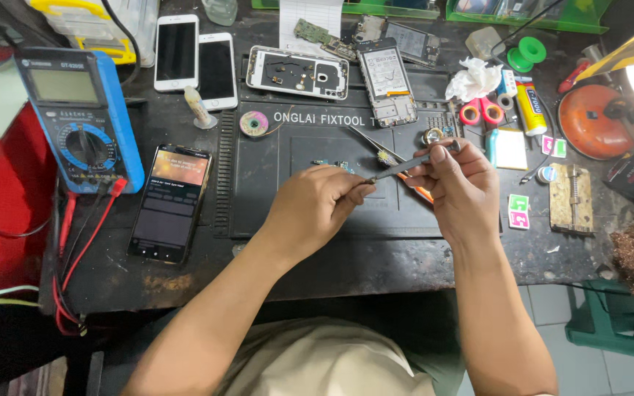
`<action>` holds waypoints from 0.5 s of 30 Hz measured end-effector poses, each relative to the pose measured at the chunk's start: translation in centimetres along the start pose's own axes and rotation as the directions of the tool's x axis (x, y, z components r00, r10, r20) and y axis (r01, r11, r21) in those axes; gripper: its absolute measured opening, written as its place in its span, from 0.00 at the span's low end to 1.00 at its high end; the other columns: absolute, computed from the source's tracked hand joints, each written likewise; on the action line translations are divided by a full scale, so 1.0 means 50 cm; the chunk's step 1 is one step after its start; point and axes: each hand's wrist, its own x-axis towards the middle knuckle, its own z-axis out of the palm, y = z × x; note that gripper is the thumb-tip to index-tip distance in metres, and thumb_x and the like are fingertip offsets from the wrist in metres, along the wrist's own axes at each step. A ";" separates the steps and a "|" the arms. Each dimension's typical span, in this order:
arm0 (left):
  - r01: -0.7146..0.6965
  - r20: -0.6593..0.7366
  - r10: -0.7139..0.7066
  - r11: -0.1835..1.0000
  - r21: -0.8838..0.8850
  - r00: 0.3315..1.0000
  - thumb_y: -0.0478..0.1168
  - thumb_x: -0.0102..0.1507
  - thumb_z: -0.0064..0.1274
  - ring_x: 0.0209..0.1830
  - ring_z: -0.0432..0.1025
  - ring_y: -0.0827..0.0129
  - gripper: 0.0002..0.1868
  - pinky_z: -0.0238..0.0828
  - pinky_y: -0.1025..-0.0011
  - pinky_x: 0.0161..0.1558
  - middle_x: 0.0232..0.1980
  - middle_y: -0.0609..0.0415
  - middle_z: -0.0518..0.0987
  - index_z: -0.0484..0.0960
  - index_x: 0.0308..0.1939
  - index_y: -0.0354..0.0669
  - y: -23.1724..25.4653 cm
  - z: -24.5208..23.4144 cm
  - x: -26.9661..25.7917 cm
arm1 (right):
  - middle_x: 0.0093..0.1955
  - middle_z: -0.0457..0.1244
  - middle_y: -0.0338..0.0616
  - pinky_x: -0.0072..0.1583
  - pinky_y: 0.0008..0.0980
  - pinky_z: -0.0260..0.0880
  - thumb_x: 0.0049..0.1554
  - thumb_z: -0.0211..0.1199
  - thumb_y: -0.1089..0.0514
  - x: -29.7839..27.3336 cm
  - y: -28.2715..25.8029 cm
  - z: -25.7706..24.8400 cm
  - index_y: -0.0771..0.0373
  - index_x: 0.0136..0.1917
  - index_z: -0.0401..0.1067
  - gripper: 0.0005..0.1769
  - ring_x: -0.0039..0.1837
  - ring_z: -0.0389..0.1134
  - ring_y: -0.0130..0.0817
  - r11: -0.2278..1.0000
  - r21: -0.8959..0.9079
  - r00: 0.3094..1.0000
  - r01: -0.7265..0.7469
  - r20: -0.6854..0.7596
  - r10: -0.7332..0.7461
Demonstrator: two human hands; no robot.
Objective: The person handles a small circuit board, using tweezers to manipulate components and a magnifying glass to inspect the surface. They then use a small brush to clean the board and apply a liquid from a small bottle onto the circuitry.
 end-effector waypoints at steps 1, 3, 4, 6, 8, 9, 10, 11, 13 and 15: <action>0.007 -0.006 -0.007 1.000 0.004 1.000 0.49 0.71 0.47 0.33 0.79 0.60 0.16 0.77 0.65 0.37 0.30 0.56 0.83 0.86 0.42 0.44 0.003 -0.003 -0.002 | 0.46 0.68 0.58 0.46 0.36 0.84 0.66 0.59 0.62 0.001 0.003 -0.008 0.70 0.53 0.67 0.07 0.44 0.76 0.40 1.000 0.002 1.000 -0.005 0.009 0.005; -0.080 0.018 0.080 0.996 0.043 0.997 0.48 0.72 0.44 0.30 0.77 0.56 0.20 0.75 0.64 0.32 0.24 0.56 0.78 0.81 0.29 0.47 0.009 -0.013 -0.005 | 0.43 0.62 0.49 0.40 0.30 0.81 0.64 0.61 0.67 0.006 0.007 -0.020 0.71 0.57 0.68 0.09 0.37 0.73 0.35 0.992 -0.128 0.998 0.003 0.056 0.004; -0.076 0.008 0.075 0.996 0.051 0.997 0.48 0.72 0.44 0.30 0.77 0.56 0.20 0.75 0.64 0.32 0.24 0.56 0.78 0.81 0.29 0.47 0.008 -0.014 -0.006 | 0.43 0.62 0.49 0.40 0.30 0.81 0.64 0.61 0.67 0.016 0.010 -0.038 0.71 0.57 0.68 0.09 0.37 0.73 0.35 0.992 -0.125 0.998 0.003 0.069 0.006; -0.138 -0.002 0.141 0.973 0.187 0.990 0.46 0.70 0.47 0.30 0.77 0.56 0.17 0.72 0.63 0.31 0.23 0.55 0.76 0.79 0.28 0.47 0.007 -0.014 -0.009 | 0.40 0.62 0.51 0.39 0.30 0.77 0.65 0.63 0.68 0.035 0.016 -0.073 0.74 0.55 0.70 0.07 0.36 0.70 0.33 0.933 -0.359 0.995 0.035 0.101 0.002; -0.126 -0.053 0.148 0.946 0.298 0.988 0.45 0.70 0.50 0.28 0.75 0.58 0.17 0.67 0.62 0.29 0.24 0.57 0.77 0.75 0.26 0.48 -0.005 -0.020 -0.012 | 0.41 0.63 0.45 0.40 0.28 0.74 0.67 0.62 0.66 0.044 -0.022 -0.061 0.67 0.53 0.69 0.04 0.36 0.67 0.30 0.921 -0.388 0.999 -0.025 0.014 0.033; -0.115 -0.091 0.165 0.909 0.400 0.982 0.43 0.69 0.53 0.26 0.73 0.60 0.17 0.61 0.61 0.26 0.24 0.60 0.77 0.72 0.24 0.48 -0.012 -0.023 -0.015 | 0.43 0.63 0.40 0.41 0.25 0.71 0.69 0.62 0.63 0.048 -0.041 -0.054 0.60 0.51 0.68 0.04 0.36 0.64 0.28 0.907 -0.412 0.995 -0.088 -0.086 0.057; -0.107 -0.099 0.160 0.908 0.405 0.982 0.43 0.69 0.53 0.26 0.73 0.60 0.17 0.61 0.61 0.26 0.24 0.60 0.77 0.72 0.24 0.48 -0.007 -0.057 -0.011 | 0.43 0.63 0.40 0.41 0.25 0.71 0.69 0.62 0.63 0.055 -0.053 -0.057 0.60 0.51 0.68 0.04 0.36 0.64 0.28 0.907 -0.412 0.995 -0.085 -0.074 0.060; 0.000 -0.210 0.135 0.841 0.541 0.968 0.43 0.69 0.54 0.38 0.73 0.59 0.09 0.64 0.59 0.33 0.37 0.60 0.78 0.78 0.34 0.48 0.000 -0.089 -0.007 | 0.41 0.64 0.39 0.44 0.23 0.71 0.71 0.63 0.61 0.057 -0.066 -0.063 0.59 0.51 0.70 0.04 0.37 0.65 0.26 0.816 -0.573 0.994 -0.080 -0.112 0.018; 0.120 -0.318 0.125 0.752 0.649 0.940 0.43 0.69 0.56 0.50 0.73 0.57 0.05 0.67 0.57 0.40 0.49 0.60 0.79 0.84 0.43 0.48 -0.013 -0.147 0.000 | 0.39 0.65 0.38 0.46 0.21 0.72 0.73 0.63 0.59 0.063 -0.076 -0.077 0.58 0.52 0.72 0.05 0.39 0.67 0.24 0.694 -0.715 0.989 -0.086 -0.145 -0.027; 0.338 -0.473 0.111 0.561 0.756 0.874 0.48 0.72 0.55 0.52 0.70 0.52 0.17 0.66 0.53 0.40 0.59 0.52 0.78 0.83 0.61 0.46 -0.052 -0.194 0.007 | 0.42 0.66 0.37 0.46 0.19 0.72 0.68 0.70 0.61 0.067 -0.073 -0.095 0.58 0.49 0.72 0.07 0.41 0.68 0.23 0.608 -0.791 0.990 -0.069 -0.128 -0.053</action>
